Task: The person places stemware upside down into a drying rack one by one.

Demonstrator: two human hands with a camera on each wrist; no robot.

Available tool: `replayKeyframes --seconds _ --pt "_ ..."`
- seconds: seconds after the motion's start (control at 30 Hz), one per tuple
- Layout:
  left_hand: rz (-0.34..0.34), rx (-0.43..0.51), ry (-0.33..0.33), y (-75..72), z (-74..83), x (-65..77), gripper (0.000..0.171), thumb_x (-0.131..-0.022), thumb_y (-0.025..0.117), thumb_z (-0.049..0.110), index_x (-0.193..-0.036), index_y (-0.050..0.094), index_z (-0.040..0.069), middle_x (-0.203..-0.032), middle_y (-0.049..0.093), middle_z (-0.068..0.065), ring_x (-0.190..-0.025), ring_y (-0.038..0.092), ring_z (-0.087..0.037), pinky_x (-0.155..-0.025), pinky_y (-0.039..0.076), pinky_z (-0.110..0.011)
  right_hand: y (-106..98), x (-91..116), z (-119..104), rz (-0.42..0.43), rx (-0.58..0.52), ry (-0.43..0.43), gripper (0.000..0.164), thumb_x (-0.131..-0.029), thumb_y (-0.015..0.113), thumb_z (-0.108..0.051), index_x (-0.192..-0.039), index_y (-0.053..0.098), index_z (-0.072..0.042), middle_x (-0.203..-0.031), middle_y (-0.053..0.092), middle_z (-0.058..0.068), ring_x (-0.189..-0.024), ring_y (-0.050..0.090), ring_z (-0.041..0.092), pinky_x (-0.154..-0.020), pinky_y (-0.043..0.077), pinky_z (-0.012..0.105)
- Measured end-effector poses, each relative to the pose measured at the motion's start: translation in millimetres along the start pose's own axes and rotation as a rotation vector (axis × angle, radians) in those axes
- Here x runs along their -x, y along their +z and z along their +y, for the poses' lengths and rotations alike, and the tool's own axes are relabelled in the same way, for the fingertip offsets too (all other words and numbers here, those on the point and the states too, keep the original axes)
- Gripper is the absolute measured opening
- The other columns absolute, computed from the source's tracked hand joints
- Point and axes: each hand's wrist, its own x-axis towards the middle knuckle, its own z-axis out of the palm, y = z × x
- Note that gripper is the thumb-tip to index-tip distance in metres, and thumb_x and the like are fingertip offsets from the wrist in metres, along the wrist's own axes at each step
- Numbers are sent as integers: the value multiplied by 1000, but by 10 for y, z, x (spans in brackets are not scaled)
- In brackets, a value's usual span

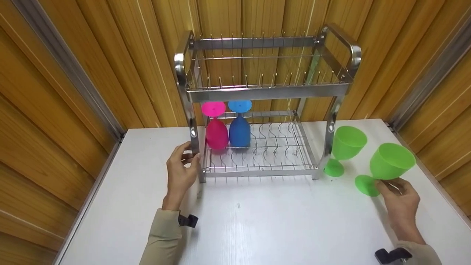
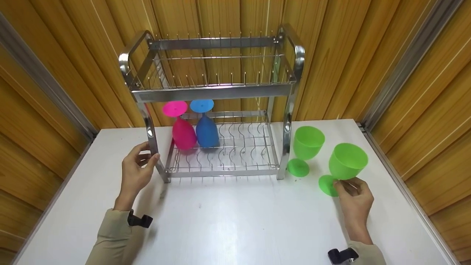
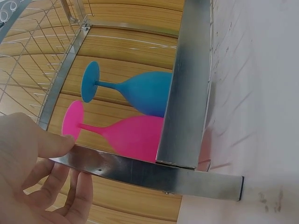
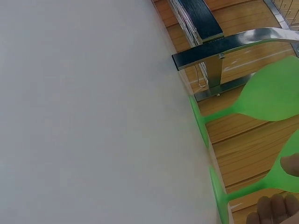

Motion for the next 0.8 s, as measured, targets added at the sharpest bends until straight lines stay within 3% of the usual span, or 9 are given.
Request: replayKeyframes --seconds 0.2,0.43,0.6,0.8 --pt "-6 -8 -3 1 -2 0 39 -94 77 -1 -133 70 2 -118 72 -15 -94 75 -28 -84 65 -30 40 -83 20 -31 93 61 43 -92 87 -20 -125 61 -22 -111 63 -19 -98 62 -9 -81 52 2" --pt "-6 -3 5 -4 -1 -12 39 -93 78 -3 -132 70 1 -118 72 -15 -95 76 -29 -84 66 -33 93 -125 19 -30 266 78 39 -99 79 -28 -132 59 -31 -113 58 -24 -109 54 -6 -109 46 11" --pt "-3 2 15 -4 -3 -15 39 -94 77 -4 -132 69 0 -118 71 -16 -96 76 -31 -85 66 -33 124 -149 9 -30 297 85 33 -101 76 -29 -130 59 -31 -111 58 -25 -109 51 -6 -114 42 16" --pt "-9 -9 -5 -8 -10 -11 40 -94 78 -2 -133 69 1 -119 72 -15 -96 76 -29 -86 66 -34 119 -150 -6 -47 323 98 49 -101 76 -35 -145 55 -27 -116 55 -24 -116 49 -2 -128 35 31"
